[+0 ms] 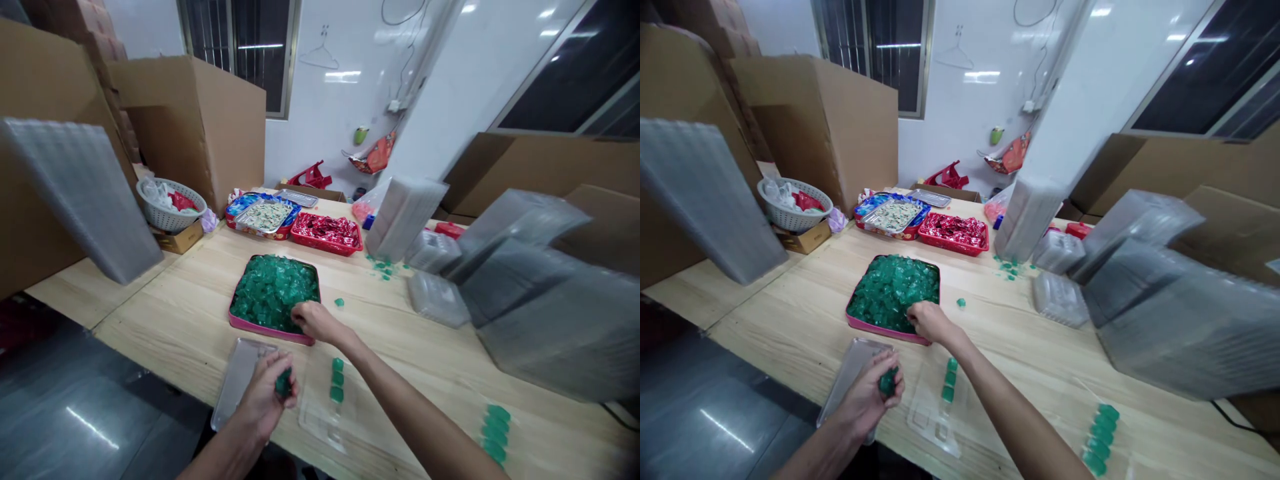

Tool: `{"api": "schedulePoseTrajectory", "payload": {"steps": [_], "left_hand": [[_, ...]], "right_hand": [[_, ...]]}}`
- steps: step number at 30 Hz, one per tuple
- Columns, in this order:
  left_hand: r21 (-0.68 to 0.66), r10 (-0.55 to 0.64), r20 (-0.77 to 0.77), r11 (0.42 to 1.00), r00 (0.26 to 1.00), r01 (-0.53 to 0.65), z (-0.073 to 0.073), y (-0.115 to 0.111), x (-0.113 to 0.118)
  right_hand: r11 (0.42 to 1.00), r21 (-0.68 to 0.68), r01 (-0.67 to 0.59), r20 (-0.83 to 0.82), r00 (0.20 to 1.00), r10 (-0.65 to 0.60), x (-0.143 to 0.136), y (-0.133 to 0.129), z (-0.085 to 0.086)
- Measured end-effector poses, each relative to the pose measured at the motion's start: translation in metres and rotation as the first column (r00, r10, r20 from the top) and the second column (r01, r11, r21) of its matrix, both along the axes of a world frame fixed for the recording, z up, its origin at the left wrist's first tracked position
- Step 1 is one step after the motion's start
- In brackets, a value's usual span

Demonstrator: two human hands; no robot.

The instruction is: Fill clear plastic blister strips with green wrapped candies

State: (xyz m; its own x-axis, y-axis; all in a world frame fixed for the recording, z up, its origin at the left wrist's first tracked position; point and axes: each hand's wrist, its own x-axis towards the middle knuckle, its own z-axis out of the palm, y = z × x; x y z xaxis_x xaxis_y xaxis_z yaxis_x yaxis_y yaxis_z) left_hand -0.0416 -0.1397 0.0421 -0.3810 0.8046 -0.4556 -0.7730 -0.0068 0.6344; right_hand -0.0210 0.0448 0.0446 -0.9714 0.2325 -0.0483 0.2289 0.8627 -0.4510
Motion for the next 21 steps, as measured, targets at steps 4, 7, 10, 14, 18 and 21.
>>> {"api": "schedulePoseTrajectory", "payload": {"steps": [4, 7, 10, 14, 18, 21], "left_hand": [[0.003, -0.02, -0.04, 1.0, 0.999, 0.02, 0.001, 0.005, -0.003], [0.014, 0.0, -0.06, 1.0, 0.998, 0.001, 0.003, 0.012, -0.004], [0.027, 0.065, -0.078, 0.998, 0.995, -0.063, 0.006, 0.022, -0.004], [0.084, 0.103, -0.093, 0.992, 0.99, -0.095, 0.008, 0.036, -0.003], [0.09, 0.018, -0.165, 0.996, 0.986, -0.003, 0.008, 0.042, 0.0], [0.078, -0.027, -0.175, 0.996, 0.984, 0.041, 0.007, 0.043, 0.004]], "right_hand": [[0.969, -0.244, 0.028, -0.108, 0.993, -0.056, 0.017, 0.012, 0.003], [0.904, -0.426, 0.024, -0.175, 0.979, -0.108, 0.028, 0.013, 0.004], [0.656, -0.754, -0.025, -0.216, 0.953, -0.212, 0.039, 0.007, 0.007], [0.417, -0.906, -0.067, -0.192, 0.945, -0.266, 0.056, -0.007, 0.014], [0.443, -0.896, -0.026, -0.192, 0.923, -0.335, 0.07, -0.015, 0.018], [0.427, -0.904, -0.031, -0.203, 0.909, -0.364, 0.081, -0.017, 0.022]]}}
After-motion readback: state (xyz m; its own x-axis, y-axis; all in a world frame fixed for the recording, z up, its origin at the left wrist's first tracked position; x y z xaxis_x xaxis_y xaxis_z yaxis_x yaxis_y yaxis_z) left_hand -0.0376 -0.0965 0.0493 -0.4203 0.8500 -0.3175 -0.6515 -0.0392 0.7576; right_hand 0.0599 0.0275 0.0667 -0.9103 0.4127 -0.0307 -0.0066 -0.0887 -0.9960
